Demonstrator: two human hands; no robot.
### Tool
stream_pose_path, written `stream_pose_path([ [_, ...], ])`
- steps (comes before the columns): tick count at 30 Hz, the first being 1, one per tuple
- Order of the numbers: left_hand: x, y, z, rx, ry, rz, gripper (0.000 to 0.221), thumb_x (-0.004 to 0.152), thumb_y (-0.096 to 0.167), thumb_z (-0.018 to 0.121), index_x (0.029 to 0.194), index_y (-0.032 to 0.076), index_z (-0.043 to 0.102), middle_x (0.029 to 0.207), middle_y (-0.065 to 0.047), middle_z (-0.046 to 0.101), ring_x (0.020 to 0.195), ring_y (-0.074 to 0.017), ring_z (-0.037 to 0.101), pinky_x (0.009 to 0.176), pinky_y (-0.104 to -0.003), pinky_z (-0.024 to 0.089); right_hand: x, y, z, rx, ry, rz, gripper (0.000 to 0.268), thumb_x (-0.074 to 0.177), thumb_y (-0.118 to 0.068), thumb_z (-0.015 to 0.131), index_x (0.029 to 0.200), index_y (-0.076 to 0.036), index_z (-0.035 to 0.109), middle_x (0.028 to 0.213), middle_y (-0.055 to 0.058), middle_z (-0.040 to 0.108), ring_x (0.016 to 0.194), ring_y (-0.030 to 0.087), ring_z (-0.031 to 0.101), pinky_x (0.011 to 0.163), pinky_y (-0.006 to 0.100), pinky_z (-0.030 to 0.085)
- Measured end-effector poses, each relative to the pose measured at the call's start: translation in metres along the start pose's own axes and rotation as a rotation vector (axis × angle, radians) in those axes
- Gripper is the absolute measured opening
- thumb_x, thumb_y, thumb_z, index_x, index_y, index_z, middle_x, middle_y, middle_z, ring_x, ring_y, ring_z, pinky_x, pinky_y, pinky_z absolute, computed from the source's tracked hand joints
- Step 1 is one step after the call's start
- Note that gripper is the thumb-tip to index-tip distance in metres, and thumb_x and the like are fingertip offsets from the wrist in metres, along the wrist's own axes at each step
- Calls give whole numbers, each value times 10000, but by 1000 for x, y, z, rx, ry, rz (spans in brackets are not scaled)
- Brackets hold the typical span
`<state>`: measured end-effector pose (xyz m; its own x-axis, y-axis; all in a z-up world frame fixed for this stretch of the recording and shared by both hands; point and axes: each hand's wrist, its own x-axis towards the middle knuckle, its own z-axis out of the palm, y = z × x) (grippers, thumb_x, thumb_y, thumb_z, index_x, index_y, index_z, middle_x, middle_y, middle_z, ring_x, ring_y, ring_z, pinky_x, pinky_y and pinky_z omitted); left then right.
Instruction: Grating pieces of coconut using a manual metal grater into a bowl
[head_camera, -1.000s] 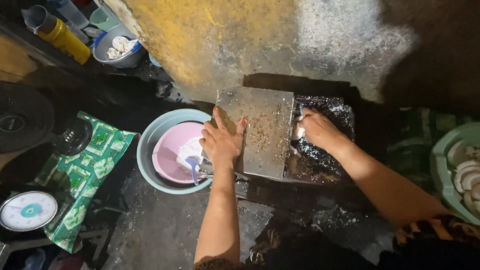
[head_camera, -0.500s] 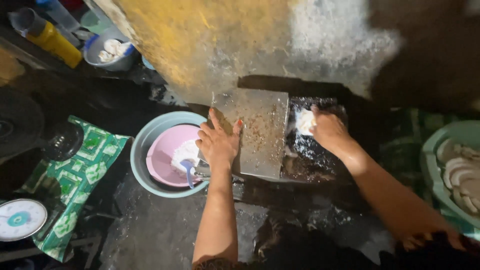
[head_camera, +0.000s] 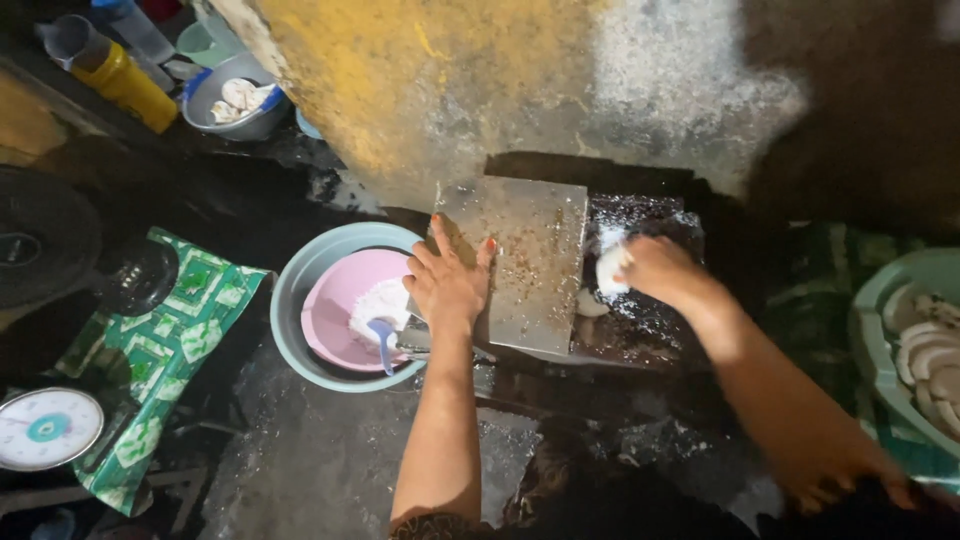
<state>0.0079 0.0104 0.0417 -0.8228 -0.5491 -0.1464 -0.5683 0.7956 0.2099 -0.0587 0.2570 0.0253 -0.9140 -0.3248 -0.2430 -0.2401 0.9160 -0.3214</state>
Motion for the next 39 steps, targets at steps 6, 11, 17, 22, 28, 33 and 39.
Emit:
stream_pose_path([
  [6, 1, 4, 2, 8, 9, 4, 947, 925, 812, 215, 1632, 183, 172, 1368, -174, 444, 1203, -350, 492, 993, -485, 384, -18, -3, 34, 76, -177, 4, 301, 890, -193, 612, 1008, 39, 764, 1011, 296, 741, 1056, 449, 701, 880, 552, 575],
  [11, 1, 4, 4, 24, -21, -13, 909, 941, 790, 219, 1635, 208, 143, 1344, -150, 440, 1204, -340, 483, 1001, -487, 376, 23, 30, 101, 92, -129, -44, 320, 846, -199, 617, 971, 65, 748, 929, 290, 738, 964, 476, 712, 817, 561, 590],
  [17, 1, 3, 3, 33, -44, -3, 922, 938, 792, 198, 1640, 200, 113, 1361, -165, 428, 1189, -340, 477, 983, -474, 371, -13, -6, 7, 45, -147, 161, 338, 866, -222, 696, 1074, 36, 763, 1069, 262, 755, 1107, 413, 697, 907, 531, 569],
  [22, 2, 1, 5, 28, -52, 20, 930, 934, 798, 195, 1638, 199, 94, 1366, -163, 409, 1194, -357, 455, 987, -487, 356, 10, 20, 27, 62, 35, 172, 292, 882, -173, 616, 1025, 27, 773, 1046, 275, 751, 1059, 455, 704, 881, 564, 573],
  [28, 2, -2, 1, -7, -42, 59, 892, 961, 755, 224, 1634, 177, 127, 1295, -185, 449, 1142, -357, 477, 947, -464, 357, 47, 37, 44, -65, 136, 243, 323, 876, -258, 699, 1012, 24, 778, 974, 242, 760, 997, 414, 728, 837, 487, 598],
  [33, 8, -4, 9, 0, -27, 68, 908, 946, 774, 248, 1627, 185, 133, 1269, -164, 437, 1125, -369, 470, 931, -477, 355, 71, 33, 75, -93, 166, 36, 292, 848, -208, 735, 960, 59, 771, 920, 269, 756, 967, 442, 728, 864, 498, 590],
  [39, -1, 1, -5, 28, -92, 71, 890, 959, 759, 243, 1633, 198, 93, 1321, -143, 402, 1193, -340, 428, 986, -459, 319, 76, 35, 75, -76, 185, -31, 311, 822, -182, 745, 935, 108, 745, 893, 305, 737, 958, 467, 722, 863, 514, 575],
])
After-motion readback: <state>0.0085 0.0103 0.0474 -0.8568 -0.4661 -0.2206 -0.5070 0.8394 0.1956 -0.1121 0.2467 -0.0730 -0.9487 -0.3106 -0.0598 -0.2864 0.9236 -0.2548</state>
